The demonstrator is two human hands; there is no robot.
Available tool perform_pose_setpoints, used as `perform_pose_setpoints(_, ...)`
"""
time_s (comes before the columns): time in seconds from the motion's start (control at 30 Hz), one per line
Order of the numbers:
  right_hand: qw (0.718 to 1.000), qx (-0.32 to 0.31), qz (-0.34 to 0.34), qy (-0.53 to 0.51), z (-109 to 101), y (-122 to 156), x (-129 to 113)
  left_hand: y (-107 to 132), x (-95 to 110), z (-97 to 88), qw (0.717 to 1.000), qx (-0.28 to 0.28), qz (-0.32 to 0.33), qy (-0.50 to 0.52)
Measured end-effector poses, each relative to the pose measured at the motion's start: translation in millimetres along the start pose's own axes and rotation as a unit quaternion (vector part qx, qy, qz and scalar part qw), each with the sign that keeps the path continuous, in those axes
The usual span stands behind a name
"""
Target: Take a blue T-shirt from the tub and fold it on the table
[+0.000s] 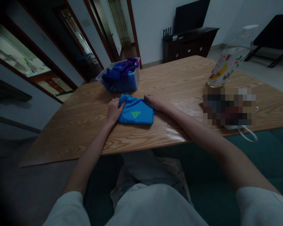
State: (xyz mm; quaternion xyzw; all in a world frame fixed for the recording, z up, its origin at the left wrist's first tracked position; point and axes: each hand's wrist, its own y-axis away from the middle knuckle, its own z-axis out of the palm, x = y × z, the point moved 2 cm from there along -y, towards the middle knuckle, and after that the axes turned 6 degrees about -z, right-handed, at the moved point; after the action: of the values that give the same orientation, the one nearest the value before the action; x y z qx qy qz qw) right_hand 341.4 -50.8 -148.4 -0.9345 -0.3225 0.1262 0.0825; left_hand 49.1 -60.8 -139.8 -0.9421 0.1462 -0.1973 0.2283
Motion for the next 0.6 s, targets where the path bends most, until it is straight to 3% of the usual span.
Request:
perform_pose_setpoints(0.13, 1.0, 0.015, -0.008, -0.02, 4, 0, 3, 11, 32, -16.2, 0.998, 0.024, 0.063, -0.014)
perform_pose_setpoints(0.33, 1.0, 0.006, -0.001, -0.025, 5, 0, 4, 36, 89, -14.6, 0.968, -0.099, 0.23, -0.012)
perform_pose_setpoints(0.43, 1.0, -0.003, 0.002, -0.009, 1, 1, 2, 40, 97, -5.5, 0.966, -0.128, 0.225, -0.012)
perform_pose_setpoints(0.6, 1.0, 0.011, -0.004, -0.025, 2, 1, 0, 29, 78, -7.1, 0.985, -0.102, 0.139, -0.003)
